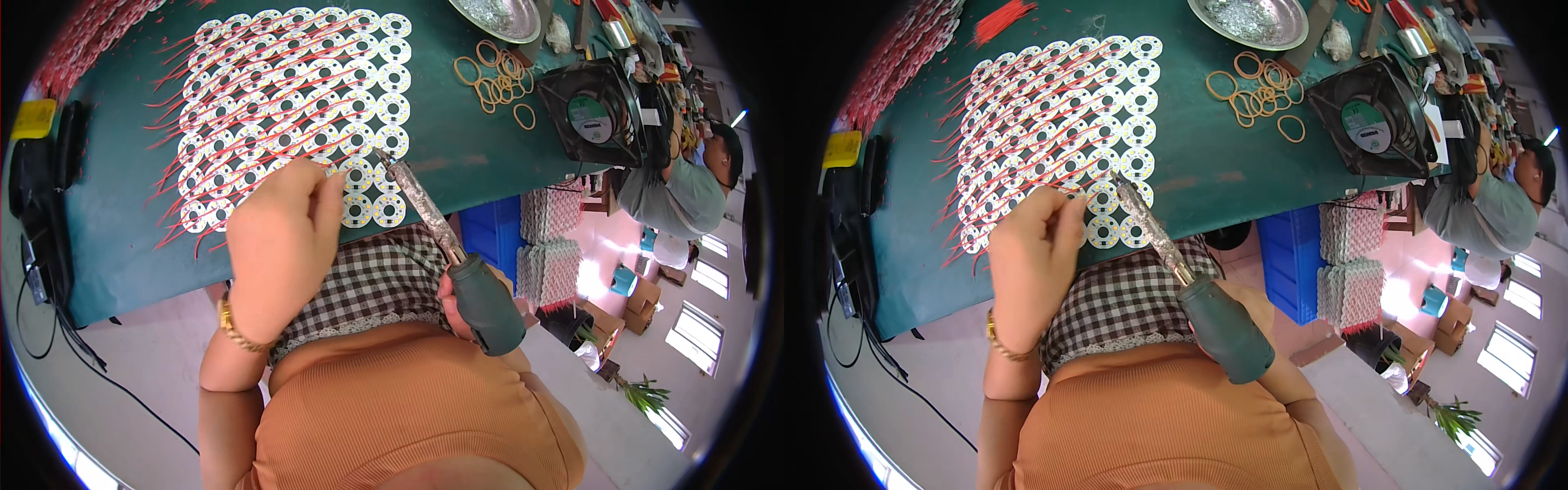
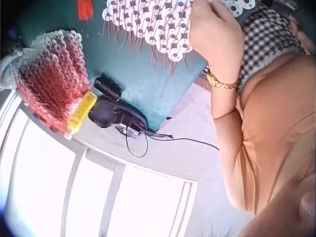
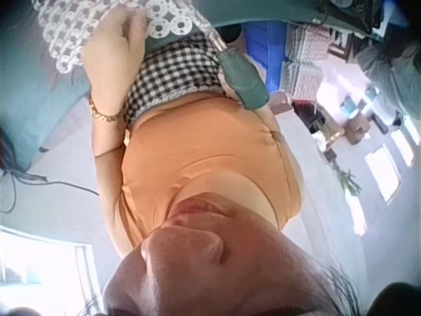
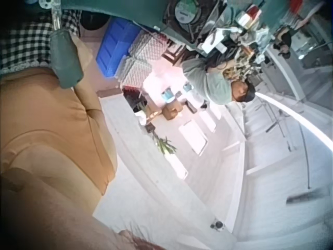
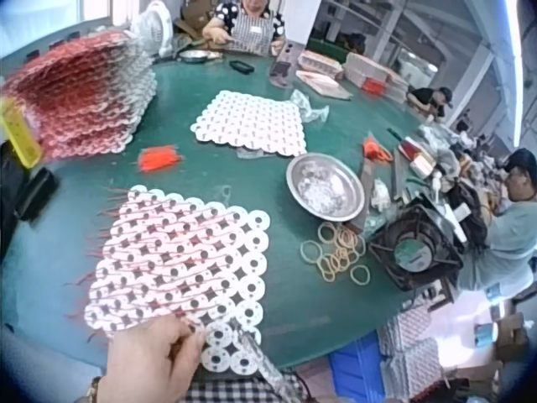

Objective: The person solders wires onto round LED circuit boards using a soldering tool by hand.

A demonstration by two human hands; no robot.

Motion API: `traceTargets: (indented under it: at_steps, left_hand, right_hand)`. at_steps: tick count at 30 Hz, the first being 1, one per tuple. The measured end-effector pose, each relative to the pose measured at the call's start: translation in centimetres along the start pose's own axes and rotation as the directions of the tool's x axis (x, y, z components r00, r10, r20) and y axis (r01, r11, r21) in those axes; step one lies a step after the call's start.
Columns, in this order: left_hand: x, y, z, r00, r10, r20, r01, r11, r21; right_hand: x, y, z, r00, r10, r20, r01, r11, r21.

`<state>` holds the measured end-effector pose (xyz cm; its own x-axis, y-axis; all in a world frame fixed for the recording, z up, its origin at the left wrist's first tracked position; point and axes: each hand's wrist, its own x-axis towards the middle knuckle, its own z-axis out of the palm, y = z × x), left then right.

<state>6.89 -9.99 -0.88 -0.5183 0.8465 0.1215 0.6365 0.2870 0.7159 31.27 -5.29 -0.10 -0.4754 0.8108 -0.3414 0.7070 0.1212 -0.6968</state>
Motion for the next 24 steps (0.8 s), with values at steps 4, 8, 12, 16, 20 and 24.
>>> traceTargets:
  at_steps: [4, 8, 12, 16, 20, 24]
  left_hand:
    - [1.4, -0.3, -2.6, 0.999, 0.008, 0.050, -0.006, 1.000, -0.027]
    - [2.7, -1.4, -2.3, 0.973, 0.222, 0.059, -0.228, 0.963, 0.142]
    - [3.7, -1.9, -2.2, 0.952, 0.184, 0.246, -0.235, 0.952, 0.198]
    - [4.1, -1.8, -2.4, 0.919, 0.233, 0.318, -0.332, 0.893, 0.305]
    - [4.4, -1.7, -2.9, 0.921, 0.211, 0.327, -0.337, 0.853, 0.398]
    - [4.9, -2.2, -3.9, 0.910, 0.249, 0.332, -0.343, 0.900, 0.267]
  right_hand:
    - [-0.2, 1.9, 0.5, 0.959, 0.241, 0.148, -0.238, 0.970, -0.040]
    - [0.3, 2.0, 0.5, 0.994, -0.074, 0.076, 0.086, 0.984, -0.155]
    - [-0.6, 4.1, 1.5, 0.993, -0.118, 0.018, 0.119, 0.967, -0.227]
    - [-0.6, 5.9, 2.0, 0.895, -0.412, -0.173, 0.401, 0.911, -0.094]
    - [-1.5, 5.6, 1.8, 1.000, -0.020, -0.009, 0.022, 0.955, 0.296]
    - [-1.1, 7.6, 2.0, 0.958, -0.282, -0.050, 0.285, 0.920, 0.267]
